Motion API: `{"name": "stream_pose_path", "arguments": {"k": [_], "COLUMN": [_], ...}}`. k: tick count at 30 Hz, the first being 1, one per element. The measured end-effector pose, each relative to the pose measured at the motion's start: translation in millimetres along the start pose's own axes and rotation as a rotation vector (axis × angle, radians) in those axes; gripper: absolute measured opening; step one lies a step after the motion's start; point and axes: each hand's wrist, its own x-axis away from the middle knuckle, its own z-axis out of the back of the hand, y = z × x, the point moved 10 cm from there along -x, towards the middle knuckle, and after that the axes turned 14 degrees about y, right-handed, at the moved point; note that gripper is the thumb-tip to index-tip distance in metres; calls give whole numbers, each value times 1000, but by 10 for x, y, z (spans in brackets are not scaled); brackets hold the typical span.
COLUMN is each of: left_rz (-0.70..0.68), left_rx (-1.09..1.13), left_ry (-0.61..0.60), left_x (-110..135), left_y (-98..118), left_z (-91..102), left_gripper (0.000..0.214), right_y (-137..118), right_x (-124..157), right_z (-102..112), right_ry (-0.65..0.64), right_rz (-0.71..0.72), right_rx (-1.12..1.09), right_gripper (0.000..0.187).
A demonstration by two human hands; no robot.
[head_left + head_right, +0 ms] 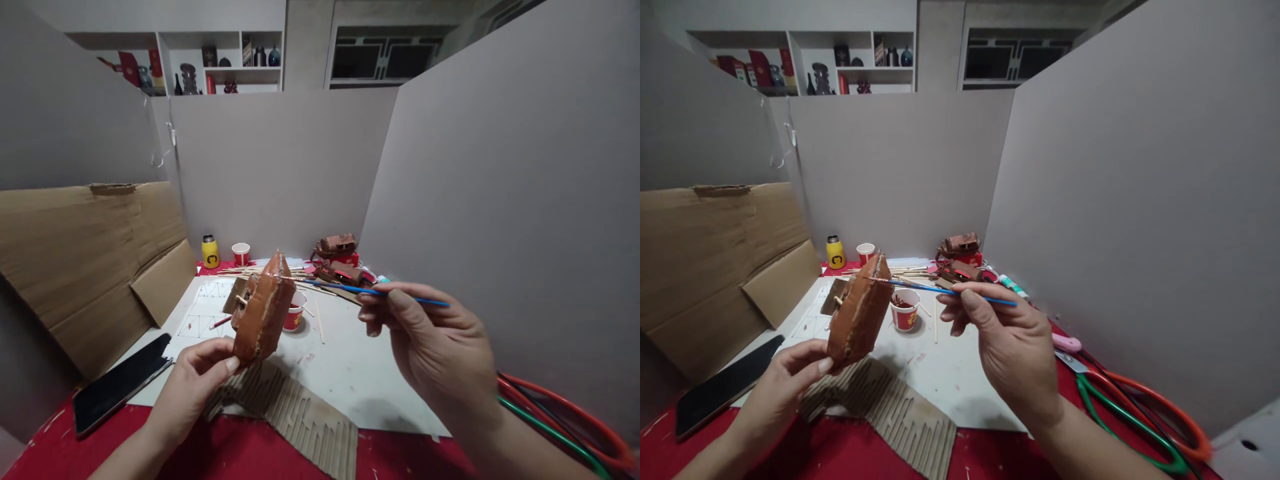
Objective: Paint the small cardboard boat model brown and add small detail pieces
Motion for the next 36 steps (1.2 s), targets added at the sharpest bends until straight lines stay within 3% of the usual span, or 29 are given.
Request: {"name": "stream_pose_path", "arguments": {"k": [5,15,18,22,25,29,36], "left_rz": [-89,-78,-46,26,109,181,223], "left_rx": [-60,-64,-33,64,135,220,253], "left_ry": [58,70,55,17,-48,-123,-147], "left_x": [6,-1,-3,-21,-26,-6,20], "left_y": [75,55,31,-35,-108,-132,-117], "left_z": [42,49,36,23,-21,-90,-128], "left_gripper": [22,21,19,18,18,16,15], "right_y": [-219,-289,-222,52,181,222,392], "right_x": [120,364,345,208,137,98,234], "right_z": [-9,-34,-23,-13,-13,-19,-111], "right_ry": [-54,-216,-227,-175,-104,-62,-131], "right_rz": [274,543,445,52,-116,-103,-124], "right_rx": [166,272,227,36,-73,-86,-63], "right_gripper": [13,35,30,10,9,10,10]}}
